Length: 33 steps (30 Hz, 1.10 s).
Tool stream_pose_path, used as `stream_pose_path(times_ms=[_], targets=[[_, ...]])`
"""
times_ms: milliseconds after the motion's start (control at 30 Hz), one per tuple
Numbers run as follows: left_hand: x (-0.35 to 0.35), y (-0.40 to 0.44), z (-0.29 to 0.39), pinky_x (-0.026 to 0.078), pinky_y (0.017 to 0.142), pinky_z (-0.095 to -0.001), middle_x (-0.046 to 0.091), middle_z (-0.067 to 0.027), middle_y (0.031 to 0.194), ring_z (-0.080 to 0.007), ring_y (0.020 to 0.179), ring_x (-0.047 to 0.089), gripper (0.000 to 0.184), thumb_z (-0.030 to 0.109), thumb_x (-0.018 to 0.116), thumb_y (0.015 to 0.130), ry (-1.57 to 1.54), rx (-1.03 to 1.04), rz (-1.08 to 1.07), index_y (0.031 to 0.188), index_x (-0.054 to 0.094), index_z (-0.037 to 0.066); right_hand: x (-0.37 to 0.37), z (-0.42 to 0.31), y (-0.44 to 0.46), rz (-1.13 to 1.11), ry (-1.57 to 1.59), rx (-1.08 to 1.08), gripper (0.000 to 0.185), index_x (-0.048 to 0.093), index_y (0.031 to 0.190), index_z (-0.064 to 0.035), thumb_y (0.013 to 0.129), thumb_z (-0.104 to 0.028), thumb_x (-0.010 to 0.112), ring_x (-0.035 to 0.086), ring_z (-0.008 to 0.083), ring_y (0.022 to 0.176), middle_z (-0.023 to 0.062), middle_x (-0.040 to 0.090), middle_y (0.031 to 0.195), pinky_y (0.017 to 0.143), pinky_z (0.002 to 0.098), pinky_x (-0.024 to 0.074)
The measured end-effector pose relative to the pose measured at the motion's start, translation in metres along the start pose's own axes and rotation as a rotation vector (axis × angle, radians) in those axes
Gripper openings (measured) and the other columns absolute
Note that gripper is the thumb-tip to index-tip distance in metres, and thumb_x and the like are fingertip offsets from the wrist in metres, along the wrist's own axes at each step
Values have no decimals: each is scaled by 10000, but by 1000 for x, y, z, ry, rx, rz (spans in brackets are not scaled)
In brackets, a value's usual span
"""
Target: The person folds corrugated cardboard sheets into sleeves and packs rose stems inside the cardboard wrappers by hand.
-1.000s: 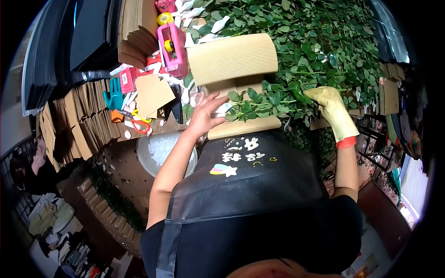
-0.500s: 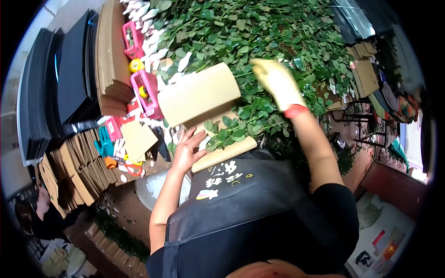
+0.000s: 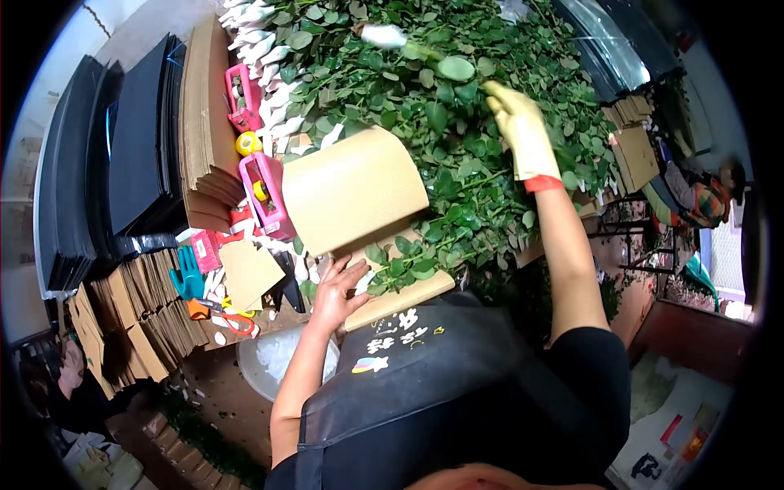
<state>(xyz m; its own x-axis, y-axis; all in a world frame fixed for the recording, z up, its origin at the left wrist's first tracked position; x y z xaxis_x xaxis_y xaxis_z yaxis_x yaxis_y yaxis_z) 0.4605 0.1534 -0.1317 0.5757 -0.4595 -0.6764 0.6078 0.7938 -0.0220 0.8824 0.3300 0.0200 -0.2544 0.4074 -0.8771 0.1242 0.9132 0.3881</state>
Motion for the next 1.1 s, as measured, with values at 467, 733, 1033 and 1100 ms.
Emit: stream_pose_path(times_ms=[467, 733, 1033, 1100], targets=[[-2, -5, -27, 576, 885, -325, 623, -139, 1404, -222, 1085, 669, 632, 94, 848, 832, -442, -221, 258, 1406, 585, 65, 69, -103, -204, -879, 59, -337, 430, 734, 1231, -160, 835, -24, 636, 721, 329, 841, 102, 746, 917, 735, 452, 567], [-7, 6, -10, 598, 917, -338, 627, -130, 1318, -240, 1106, 682, 520, 149, 832, 877, -226, -99, 154, 1345, 623, 56, 69, -83, -79, -751, 260, -107, 220, 741, 1134, -89, 973, -199, 638, 729, 314, 1016, 151, 756, 1133, 928, 426, 585], [-14, 11, -7, 540, 859, -425, 733, -136, 1134, -347, 1001, 685, 332, 174, 835, 856, -99, -91, 328, 1129, 695, 48, 165, -90, 42, -595, -360, -232, 215, 742, 1089, -74, 923, -210, 725, 615, 258, 1278, 131, 706, 1279, 1244, 461, 323], [-13, 12, -7, 514, 891, -433, 743, -131, 1125, -344, 1002, 681, 307, 158, 831, 850, -75, -74, 362, 1103, 697, 49, 114, -114, 45, -218, -198, -427, 223, 732, 1049, -65, 909, -235, 769, 658, 260, 1191, 106, 723, 1246, 1223, 447, 364]])
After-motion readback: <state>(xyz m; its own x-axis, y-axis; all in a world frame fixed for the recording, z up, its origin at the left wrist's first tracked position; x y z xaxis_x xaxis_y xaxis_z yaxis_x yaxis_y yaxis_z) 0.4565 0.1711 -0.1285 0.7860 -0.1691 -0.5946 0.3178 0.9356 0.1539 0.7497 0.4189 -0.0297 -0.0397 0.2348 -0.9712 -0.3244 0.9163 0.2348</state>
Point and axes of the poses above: each hand's wrist, its own y-axis towards the middle knuckle, its own x-axis out of the palm, z = x × y, the point moved 10 cm from there along y, towards the middle knuckle
